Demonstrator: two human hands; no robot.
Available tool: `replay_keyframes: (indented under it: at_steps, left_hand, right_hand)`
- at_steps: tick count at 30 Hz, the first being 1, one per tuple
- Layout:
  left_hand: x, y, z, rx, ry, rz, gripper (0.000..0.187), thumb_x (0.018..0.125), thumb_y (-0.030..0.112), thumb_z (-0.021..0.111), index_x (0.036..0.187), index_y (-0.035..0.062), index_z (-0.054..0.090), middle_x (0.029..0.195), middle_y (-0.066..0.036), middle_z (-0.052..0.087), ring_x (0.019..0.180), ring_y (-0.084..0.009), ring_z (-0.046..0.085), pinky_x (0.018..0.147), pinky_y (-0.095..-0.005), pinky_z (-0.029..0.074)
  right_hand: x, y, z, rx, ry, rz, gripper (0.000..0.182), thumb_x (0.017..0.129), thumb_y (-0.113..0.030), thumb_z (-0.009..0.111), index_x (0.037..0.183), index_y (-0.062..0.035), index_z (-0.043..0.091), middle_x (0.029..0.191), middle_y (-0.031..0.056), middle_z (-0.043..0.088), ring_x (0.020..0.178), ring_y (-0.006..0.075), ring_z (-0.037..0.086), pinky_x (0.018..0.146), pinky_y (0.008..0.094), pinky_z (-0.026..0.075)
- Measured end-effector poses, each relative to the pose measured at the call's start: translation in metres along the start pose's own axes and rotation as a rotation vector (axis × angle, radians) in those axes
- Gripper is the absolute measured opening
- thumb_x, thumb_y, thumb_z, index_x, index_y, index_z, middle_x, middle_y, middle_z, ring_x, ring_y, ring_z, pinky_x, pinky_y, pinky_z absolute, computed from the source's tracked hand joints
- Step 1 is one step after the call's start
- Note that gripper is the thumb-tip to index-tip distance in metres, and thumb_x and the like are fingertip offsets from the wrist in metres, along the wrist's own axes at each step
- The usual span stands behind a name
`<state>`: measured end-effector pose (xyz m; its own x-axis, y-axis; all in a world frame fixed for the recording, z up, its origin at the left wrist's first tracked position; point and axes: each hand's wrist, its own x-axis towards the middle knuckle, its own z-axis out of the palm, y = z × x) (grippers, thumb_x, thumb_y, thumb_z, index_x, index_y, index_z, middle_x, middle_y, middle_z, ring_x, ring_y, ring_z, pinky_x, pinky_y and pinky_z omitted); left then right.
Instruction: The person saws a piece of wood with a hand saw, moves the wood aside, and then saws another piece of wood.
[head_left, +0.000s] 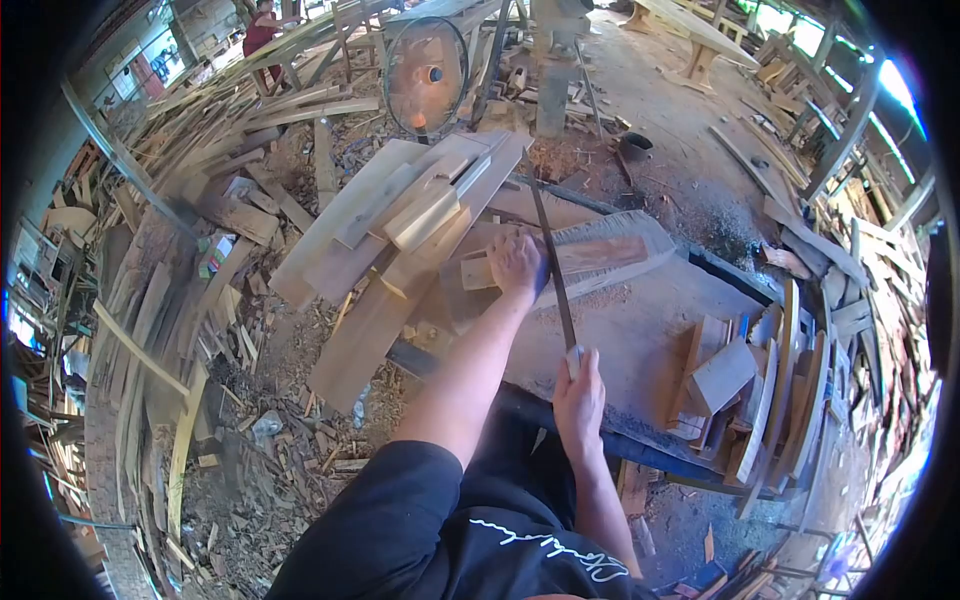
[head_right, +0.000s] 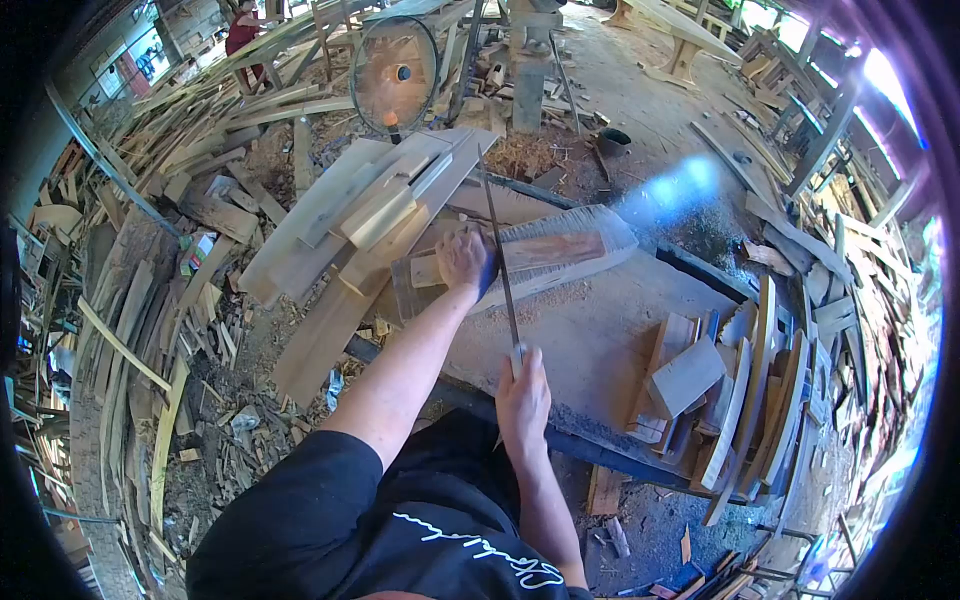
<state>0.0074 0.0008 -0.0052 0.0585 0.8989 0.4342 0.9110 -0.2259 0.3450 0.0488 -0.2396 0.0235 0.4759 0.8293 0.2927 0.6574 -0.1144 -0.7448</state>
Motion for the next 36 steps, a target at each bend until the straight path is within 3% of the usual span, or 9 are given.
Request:
replay_keyframes:
  at_steps: [5, 7, 9, 17, 22, 29, 31, 35, 36]
  left_hand:
    - [-0.003, 0.0, 0.005, 0.047, -0.07, 0.013, 0.027, 0.094, 0.024, 0.044, 0.097, 0.0127, 0.068, 0.103, -0.01, 0.069, 0.109, -0.0281, 0.057, 0.096, -0.0458, 0.039]
    - [-0.005, -0.005, 0.015, 0.096, 0.102, 0.089, 0.027, 0.094, 0.023, 0.044, 0.097, 0.0137, 0.069, 0.103, -0.01, 0.069, 0.109, -0.0277, 0.057, 0.096, -0.0452, 0.039]
    - [-0.004, -0.004, 0.011, 0.089, 0.064, 0.061, 0.026, 0.093, 0.023, 0.045, 0.096, 0.0138, 0.069, 0.102, -0.01, 0.07, 0.108, -0.0278, 0.058, 0.095, -0.0454, 0.04]
    - [-0.004, -0.005, 0.018, 0.093, 0.17, 0.071, 0.024, 0.089, 0.025, 0.049, 0.086, 0.0138, 0.07, 0.096, -0.009, 0.07, 0.104, -0.0289, 0.06, 0.092, -0.0461, 0.042]
    - [-0.001, -0.014, 0.027, 0.159, 0.117, 0.055, 0.028, 0.094, 0.024, 0.043, 0.089, 0.0145, 0.069, 0.096, -0.008, 0.071, 0.105, -0.0261, 0.059, 0.094, -0.0465, 0.041]
    - [0.008, -0.005, 0.015, 0.109, 0.037, -0.011, 0.035, 0.095, 0.025, 0.041, 0.087, 0.0125, 0.073, 0.096, -0.01, 0.071, 0.102, -0.0261, 0.061, 0.09, -0.0443, 0.043]
    - [0.007, -0.014, 0.022, 0.118, 0.071, 0.058, 0.031, 0.094, 0.024, 0.044, 0.087, 0.0125, 0.072, 0.096, -0.009, 0.071, 0.099, -0.0258, 0.062, 0.088, -0.044, 0.044]
    - [0.006, -0.01, 0.013, 0.118, 0.159, 0.129, 0.028, 0.092, 0.025, 0.047, 0.085, 0.0137, 0.072, 0.094, -0.009, 0.071, 0.099, -0.0252, 0.062, 0.087, -0.044, 0.044]
    - [0.007, -0.005, 0.0, 0.131, -0.009, 0.069, 0.028, 0.094, 0.026, 0.045, 0.096, 0.0135, 0.07, 0.103, -0.01, 0.07, 0.107, -0.0271, 0.06, 0.093, -0.044, 0.043]
  right_hand:
    - [-0.042, -0.001, -0.025, 0.01, -0.029, 0.091, 0.023, 0.093, -0.015, 0.063, 0.103, -0.001, 0.048, 0.088, 0.0287, 0.063, 0.083, 0.0497, 0.062, 0.067, 0.0503, 0.051]
    - [-0.012, -0.004, -0.004, 0.039, 0.05, 0.026, 0.022, 0.093, -0.015, 0.063, 0.103, -0.0012, 0.048, 0.087, 0.029, 0.063, 0.082, 0.0495, 0.062, 0.066, 0.0513, 0.051]
    - [0.026, -0.003, 0.02, 0.045, 0.067, -0.005, 0.022, 0.093, -0.014, 0.062, 0.103, -0.0014, 0.048, 0.085, 0.0285, 0.062, 0.08, 0.0494, 0.062, 0.065, 0.0522, 0.05]
    - [-0.033, 0.0, -0.032, 0.018, -0.045, 0.027, 0.023, 0.093, -0.015, 0.063, 0.102, -0.0016, 0.046, 0.084, 0.0269, 0.061, 0.078, 0.0484, 0.061, 0.065, 0.0531, 0.05]
    - [0.023, -0.004, 0.007, -0.031, -0.029, 0.048, 0.023, 0.094, -0.016, 0.062, 0.103, -0.0016, 0.046, 0.086, 0.0272, 0.062, 0.079, 0.0487, 0.061, 0.067, 0.053, 0.051]
    - [-0.031, -0.001, -0.027, -0.006, -0.022, 0.039, 0.022, 0.092, -0.013, 0.064, 0.102, -0.0023, 0.047, 0.086, 0.0256, 0.062, 0.079, 0.0458, 0.063, 0.066, 0.0506, 0.052]
    - [-0.038, -0.001, -0.027, -0.018, -0.043, 0.061, 0.023, 0.092, -0.012, 0.065, 0.102, -0.0026, 0.047, 0.086, 0.0245, 0.062, 0.079, 0.0442, 0.064, 0.066, 0.0494, 0.052]
    - [0.024, -0.002, 0.016, -0.071, 0.021, 0.03, 0.022, 0.092, -0.012, 0.064, 0.104, -0.0023, 0.048, 0.085, 0.0228, 0.062, 0.079, 0.043, 0.064, 0.065, 0.0482, 0.052]
    - [0.023, -0.003, 0.013, -0.07, 0.029, 0.035, 0.022, 0.092, -0.012, 0.064, 0.104, -0.0023, 0.048, 0.085, 0.0228, 0.062, 0.079, 0.043, 0.064, 0.065, 0.0482, 0.052]
